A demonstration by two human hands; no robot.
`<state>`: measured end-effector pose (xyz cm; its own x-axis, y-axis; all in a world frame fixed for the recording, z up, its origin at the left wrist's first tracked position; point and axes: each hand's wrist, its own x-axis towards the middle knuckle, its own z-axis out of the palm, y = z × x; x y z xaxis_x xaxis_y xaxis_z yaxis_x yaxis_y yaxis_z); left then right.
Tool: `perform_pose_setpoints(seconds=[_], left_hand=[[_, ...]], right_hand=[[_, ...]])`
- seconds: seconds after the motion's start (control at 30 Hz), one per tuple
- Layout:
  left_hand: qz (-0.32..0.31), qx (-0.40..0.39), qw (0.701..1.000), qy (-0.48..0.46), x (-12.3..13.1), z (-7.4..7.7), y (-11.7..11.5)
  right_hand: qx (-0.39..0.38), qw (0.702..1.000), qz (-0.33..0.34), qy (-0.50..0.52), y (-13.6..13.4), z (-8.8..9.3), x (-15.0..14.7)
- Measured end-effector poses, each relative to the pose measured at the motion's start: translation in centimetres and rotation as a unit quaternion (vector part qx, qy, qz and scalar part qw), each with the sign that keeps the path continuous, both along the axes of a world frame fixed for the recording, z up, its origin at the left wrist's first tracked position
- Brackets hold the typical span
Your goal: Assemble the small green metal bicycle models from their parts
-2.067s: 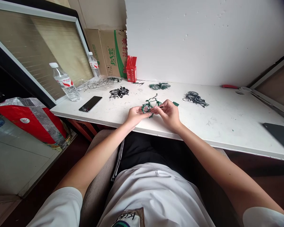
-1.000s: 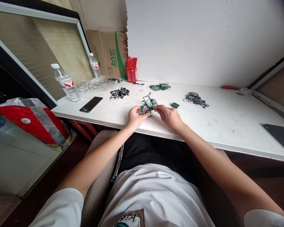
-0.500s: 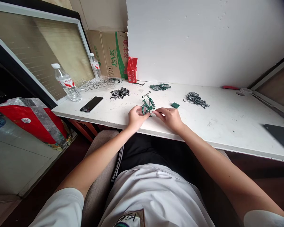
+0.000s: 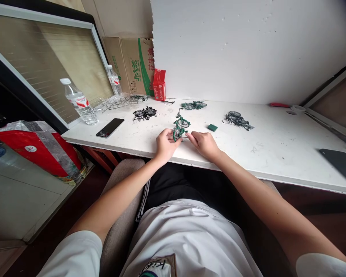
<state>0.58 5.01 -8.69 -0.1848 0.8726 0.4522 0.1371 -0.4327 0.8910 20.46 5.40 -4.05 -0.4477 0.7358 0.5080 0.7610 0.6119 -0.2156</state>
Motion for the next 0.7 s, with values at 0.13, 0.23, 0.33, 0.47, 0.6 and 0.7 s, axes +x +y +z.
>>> perform_pose_setpoints(seconds=[0.13,0.23,0.33,0.47,0.6,0.7], left_hand=[[0.010,0.008,1.000,-0.008,-0.1,0.4,-0.2],[0.021,0.002,1.000,-0.010,-0.2,0.7,-0.3],[0.021,0.005,1.000,-0.006,-0.3,0.7,-0.4],[0.015,0.021,1.000,0.011,-0.3,0.5,-0.5],[0.033,0.045,0.998,0.037,-0.2,0.3,-0.6],[0.043,0.062,0.996,0.054,-0.2,0.2,-0.7]], right_hand=[[-0.019,0.998,0.021,-0.048,-0.4,0.4,0.0],[-0.053,0.996,0.059,-0.041,-0.7,0.6,0.1],[-0.092,0.992,0.081,-0.009,-0.8,0.9,0.3],[-0.162,0.980,0.100,0.051,-0.9,1.4,0.6],[-0.312,0.933,0.104,0.144,-0.8,1.4,0.7],[-0.359,0.911,0.106,0.176,-0.7,1.2,0.5]])
